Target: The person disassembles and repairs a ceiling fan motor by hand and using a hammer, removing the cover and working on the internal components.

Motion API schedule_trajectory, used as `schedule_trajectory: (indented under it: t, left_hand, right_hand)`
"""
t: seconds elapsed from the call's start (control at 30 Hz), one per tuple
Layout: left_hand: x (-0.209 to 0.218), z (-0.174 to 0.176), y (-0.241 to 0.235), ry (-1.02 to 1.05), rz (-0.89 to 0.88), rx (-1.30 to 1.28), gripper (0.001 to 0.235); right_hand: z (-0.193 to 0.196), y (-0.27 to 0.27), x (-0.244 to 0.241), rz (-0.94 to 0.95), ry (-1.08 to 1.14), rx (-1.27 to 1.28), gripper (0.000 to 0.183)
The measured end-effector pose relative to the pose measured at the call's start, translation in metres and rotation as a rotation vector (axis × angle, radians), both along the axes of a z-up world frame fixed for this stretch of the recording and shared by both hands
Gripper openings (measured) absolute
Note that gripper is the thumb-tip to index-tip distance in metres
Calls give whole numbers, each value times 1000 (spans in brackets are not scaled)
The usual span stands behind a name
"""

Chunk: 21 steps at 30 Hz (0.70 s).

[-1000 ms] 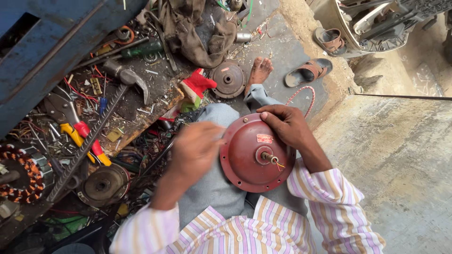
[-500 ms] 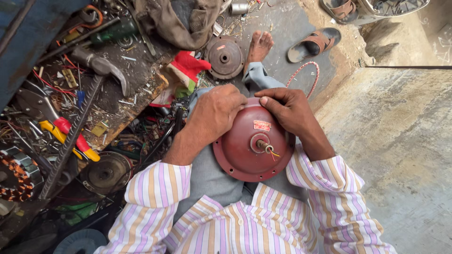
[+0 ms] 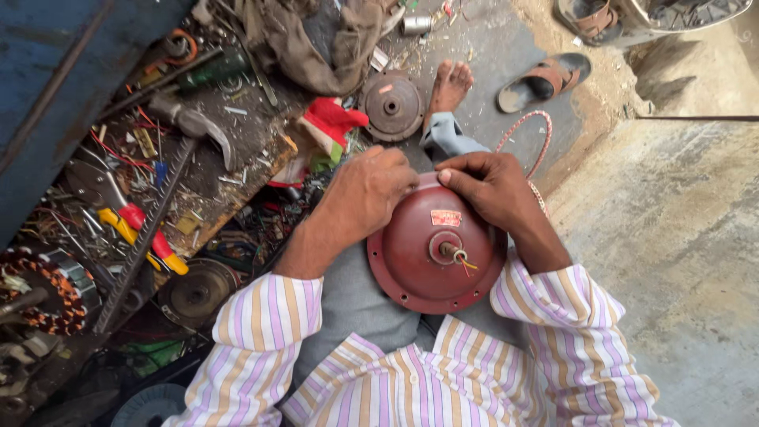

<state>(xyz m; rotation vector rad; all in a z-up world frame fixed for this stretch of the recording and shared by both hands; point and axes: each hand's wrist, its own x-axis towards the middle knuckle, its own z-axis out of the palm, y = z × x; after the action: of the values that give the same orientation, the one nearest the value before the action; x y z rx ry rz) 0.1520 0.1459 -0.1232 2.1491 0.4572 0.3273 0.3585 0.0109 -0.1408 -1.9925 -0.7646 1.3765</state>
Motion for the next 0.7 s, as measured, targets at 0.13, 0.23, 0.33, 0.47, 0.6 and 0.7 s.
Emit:
schedule_trajectory:
  t: [0.13, 0.23, 0.33, 0.47, 0.6, 0.7]
  left_hand:
    - [-1, -7, -6, -39, 62, -54, 8]
    - [-2, -7, -10, -42, 94, -81, 8]
    - [-4, -4, -11, -73, 84, -43, 9]
    - [-2, -4, -4, -69, 62, -42, 10]
    - [-1, -1, -4, -35, 26, 29, 6]
    - [-2, 0, -3, -49, 11, 49, 8]
  right_hand:
    - [-4, -5, 4, 16, 28, 67, 22]
    - [-3, -5, 4, 32, 8, 85, 22]
    - [-2, -4, 4, 40, 3, 92, 23]
    - [-3, -3, 4, 49, 2, 85, 23]
    - [-1, -3, 4, 35, 17, 70, 23]
    - [0, -4, 3, 21, 41, 76, 23]
